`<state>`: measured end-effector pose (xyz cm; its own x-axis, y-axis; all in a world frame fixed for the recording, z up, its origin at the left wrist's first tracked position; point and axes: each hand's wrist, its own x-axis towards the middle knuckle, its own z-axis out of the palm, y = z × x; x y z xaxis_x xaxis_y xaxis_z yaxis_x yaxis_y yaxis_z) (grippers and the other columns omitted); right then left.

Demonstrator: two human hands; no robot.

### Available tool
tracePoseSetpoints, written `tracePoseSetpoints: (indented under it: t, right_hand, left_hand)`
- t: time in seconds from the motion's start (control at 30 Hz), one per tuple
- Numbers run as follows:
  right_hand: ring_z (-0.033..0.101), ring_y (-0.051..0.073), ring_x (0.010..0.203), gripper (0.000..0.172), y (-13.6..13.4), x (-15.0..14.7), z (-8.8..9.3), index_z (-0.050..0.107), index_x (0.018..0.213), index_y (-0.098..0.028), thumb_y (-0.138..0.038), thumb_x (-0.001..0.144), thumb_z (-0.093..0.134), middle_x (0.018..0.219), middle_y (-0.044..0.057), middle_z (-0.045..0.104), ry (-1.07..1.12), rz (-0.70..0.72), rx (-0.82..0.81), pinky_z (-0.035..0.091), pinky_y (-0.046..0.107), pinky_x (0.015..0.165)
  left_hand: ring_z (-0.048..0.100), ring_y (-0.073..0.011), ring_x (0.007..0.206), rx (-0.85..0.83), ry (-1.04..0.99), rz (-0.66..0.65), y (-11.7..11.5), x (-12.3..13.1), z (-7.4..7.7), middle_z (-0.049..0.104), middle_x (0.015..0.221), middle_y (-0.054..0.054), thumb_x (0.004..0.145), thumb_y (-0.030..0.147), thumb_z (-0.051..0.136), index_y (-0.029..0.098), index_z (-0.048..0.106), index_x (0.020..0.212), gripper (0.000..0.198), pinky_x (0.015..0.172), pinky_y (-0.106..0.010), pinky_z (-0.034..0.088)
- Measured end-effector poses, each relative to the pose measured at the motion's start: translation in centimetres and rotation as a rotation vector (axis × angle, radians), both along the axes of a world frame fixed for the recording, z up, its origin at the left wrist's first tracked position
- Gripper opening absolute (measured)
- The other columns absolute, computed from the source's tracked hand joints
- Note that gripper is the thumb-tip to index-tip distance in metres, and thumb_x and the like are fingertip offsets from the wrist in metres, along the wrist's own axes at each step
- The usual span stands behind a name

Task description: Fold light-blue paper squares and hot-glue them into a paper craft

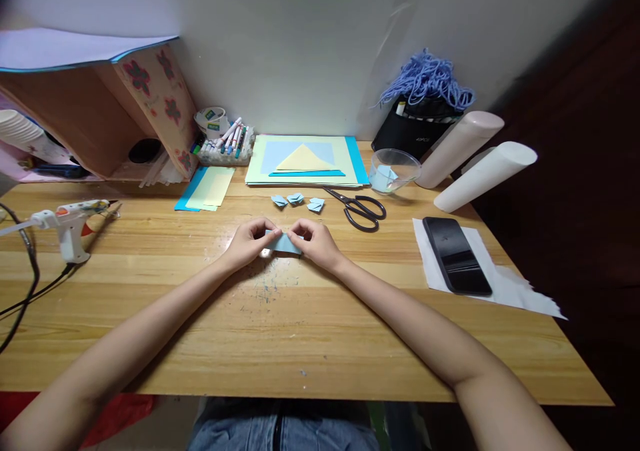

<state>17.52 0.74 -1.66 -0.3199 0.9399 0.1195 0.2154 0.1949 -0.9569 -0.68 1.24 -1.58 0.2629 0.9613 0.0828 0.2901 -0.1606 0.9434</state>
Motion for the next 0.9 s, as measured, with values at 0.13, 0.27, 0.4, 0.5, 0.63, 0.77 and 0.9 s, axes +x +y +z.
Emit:
tracePoseSetpoints:
  t: [0.13,0.27,0.4,0.5,0.63,0.77,0.9]
  right_hand:
    - [0.047,0.011,0.06,0.02,0.1,0.0,0.0,0.054,0.07,-0.017,-0.035,0.078,0.056,0.066,-0.001,0.052,-0.023,-0.028,0.018,0.036,0.023,0.054]
    - [0.049,0.012,0.063,0.017,0.1,0.0,0.0,0.055,0.071,-0.017,-0.032,0.078,0.055,0.067,0.0,0.054,-0.058,0.015,0.043,0.037,0.023,0.056]
    - [0.05,0.012,0.062,0.015,-0.1,0.1,-0.1,0.056,0.07,-0.017,-0.03,0.078,0.055,0.067,0.0,0.055,-0.09,0.018,0.064,0.038,0.023,0.057]
    - [0.049,0.011,0.059,0.015,-0.1,0.1,-0.1,0.056,0.069,-0.017,-0.029,0.077,0.055,0.065,0.0,0.054,-0.083,0.005,0.056,0.037,0.023,0.055]
    - [0.048,0.011,0.057,0.016,0.0,0.0,-0.1,0.055,0.066,-0.017,-0.029,0.076,0.057,0.063,-0.001,0.054,-0.058,-0.011,0.04,0.037,0.023,0.053]
    - [0.047,0.011,0.056,0.017,0.1,0.0,-0.2,0.053,0.065,-0.017,-0.03,0.075,0.057,0.061,-0.001,0.052,-0.012,-0.034,0.012,0.038,0.024,0.052]
    - [0.048,0.011,0.053,0.018,0.2,0.1,-0.3,0.051,0.065,-0.017,-0.031,0.075,0.058,0.059,-0.002,0.05,0.046,-0.062,-0.03,0.039,0.024,0.051]
  left_hand:
    - [0.045,-0.0094,0.057,-0.001,0.008,-0.025,0.0,0.0,0.2,0.056,0.064,0.0,0.075,0.044,0.058,0.014,0.06,0.07,0.03,0.052,-0.022,0.034]
    - [0.05,-0.0113,0.062,0.028,0.093,-0.153,-0.3,0.0,0.8,0.06,0.069,-0.002,0.079,0.04,0.053,0.014,0.062,0.072,0.029,0.058,-0.023,0.037]
    - [0.05,-0.0117,0.062,0.1,0.169,-0.165,-0.6,0.1,1.2,0.059,0.067,-0.001,0.08,0.038,0.05,0.014,0.06,0.069,0.028,0.059,-0.023,0.036]
    - [0.049,-0.0115,0.062,0.113,0.175,-0.145,-0.6,0.1,1.3,0.057,0.065,-0.001,0.079,0.035,0.049,0.014,0.057,0.067,0.025,0.058,-0.023,0.036]
    - [0.046,-0.0105,0.059,0.111,0.159,-0.12,-0.6,0.1,1.3,0.053,0.062,0.001,0.077,0.031,0.051,0.014,0.055,0.064,0.021,0.056,-0.022,0.034]
    - [0.044,-0.0101,0.059,0.096,0.115,-0.081,-0.5,-0.1,1.3,0.05,0.06,0.002,0.075,0.029,0.052,0.015,0.052,0.062,0.019,0.054,-0.021,0.033]
    - [0.046,-0.0102,0.06,0.084,0.071,-0.057,-0.4,-0.2,1.2,0.052,0.062,0.002,0.075,0.027,0.052,0.015,0.051,0.061,0.018,0.056,-0.022,0.035]
